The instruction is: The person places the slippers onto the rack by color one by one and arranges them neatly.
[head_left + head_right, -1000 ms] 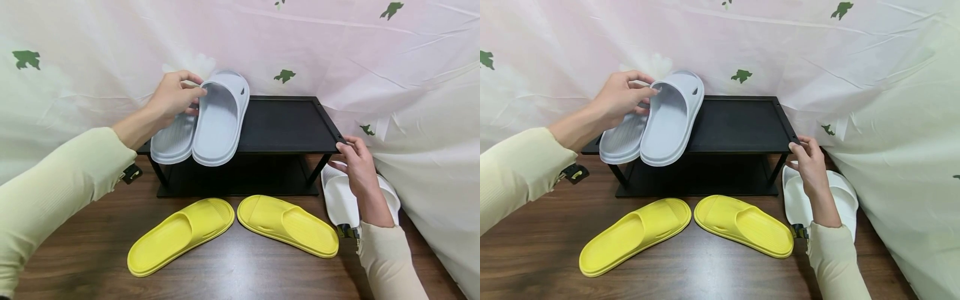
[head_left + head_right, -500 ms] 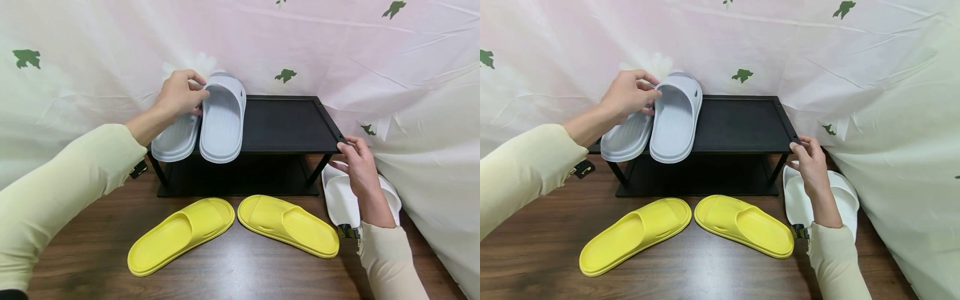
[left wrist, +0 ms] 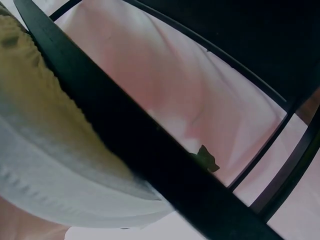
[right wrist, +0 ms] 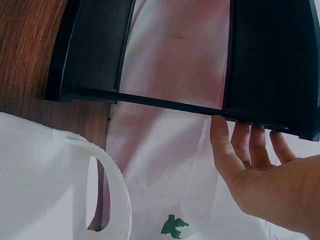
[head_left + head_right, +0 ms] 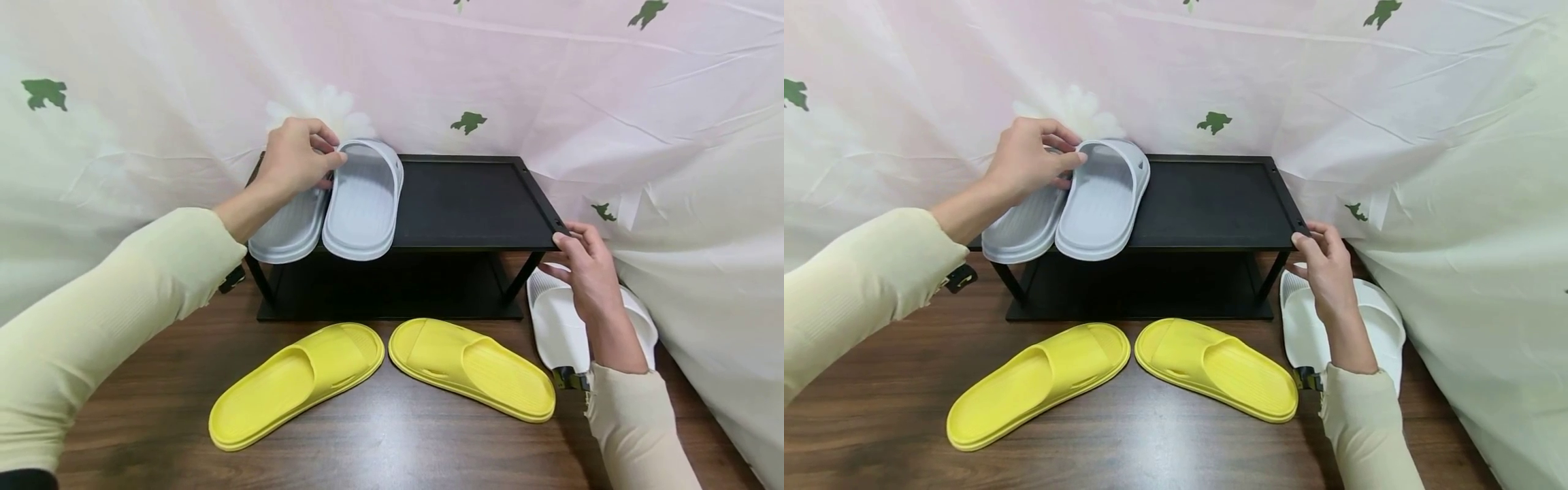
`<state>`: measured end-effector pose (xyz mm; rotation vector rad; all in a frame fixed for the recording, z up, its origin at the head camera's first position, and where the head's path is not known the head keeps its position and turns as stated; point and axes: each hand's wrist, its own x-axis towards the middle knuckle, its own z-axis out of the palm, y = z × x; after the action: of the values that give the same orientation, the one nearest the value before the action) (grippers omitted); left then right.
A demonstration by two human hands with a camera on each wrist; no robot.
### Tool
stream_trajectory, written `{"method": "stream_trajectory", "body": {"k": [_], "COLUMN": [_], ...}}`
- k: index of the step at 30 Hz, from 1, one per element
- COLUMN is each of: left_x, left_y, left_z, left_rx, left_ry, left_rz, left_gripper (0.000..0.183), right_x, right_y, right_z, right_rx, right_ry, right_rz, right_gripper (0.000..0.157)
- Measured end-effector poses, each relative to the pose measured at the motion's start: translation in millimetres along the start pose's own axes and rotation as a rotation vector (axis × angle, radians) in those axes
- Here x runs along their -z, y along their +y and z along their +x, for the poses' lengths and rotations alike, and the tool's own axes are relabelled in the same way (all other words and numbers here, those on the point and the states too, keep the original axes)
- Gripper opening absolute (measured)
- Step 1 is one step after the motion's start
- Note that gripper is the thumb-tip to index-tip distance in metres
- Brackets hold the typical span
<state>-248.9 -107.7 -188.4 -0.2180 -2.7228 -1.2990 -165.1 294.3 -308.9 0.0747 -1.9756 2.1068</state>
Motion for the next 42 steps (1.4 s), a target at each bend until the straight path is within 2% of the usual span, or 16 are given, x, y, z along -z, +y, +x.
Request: {"method": "stream_trajectory", "body": {"k": [6,12,23,28,33,42], "left_x": [-1.2,-1.1,2.2,6.4,16.9,28.6], "left_y": [1.4,0.9,1.6,1.1,0.0,-17.0], "left_z": [-0.4,0.3,-5.0,-12.0,-22.8,-55.3], "left_rx": [-0.028,-0.029,-0.01,-0.011,-0.004,-0.088], "left_ry": [-0.003,-0.003,-0.006,0.017,0.038,0.079], "left_rz": [0.072,0.077,-0.025,-0.066,-0.128,-0.097], "left_gripper": [0.024,0.026,0.028,0.03,0.027,0.034], "right_x": [0.8,2.6,3.2,2.0,0.5,0.9], "right_y": [0,0,-1,-1,0,0], "right_z": [-1,0,1,2,3,5], "right_rx": [-0.009,-0.022,-0.029,-0.025,-0.028,-0.011], "right_ry": [0.015,0.012,0.018,0.015,0.015,0.008], "right_rz": [-0.011,-0.007,-0.008,-0.001,0.001,0.015], "right_gripper": [0.018,0.019,0.019,0.018,0.018,0.018]}}
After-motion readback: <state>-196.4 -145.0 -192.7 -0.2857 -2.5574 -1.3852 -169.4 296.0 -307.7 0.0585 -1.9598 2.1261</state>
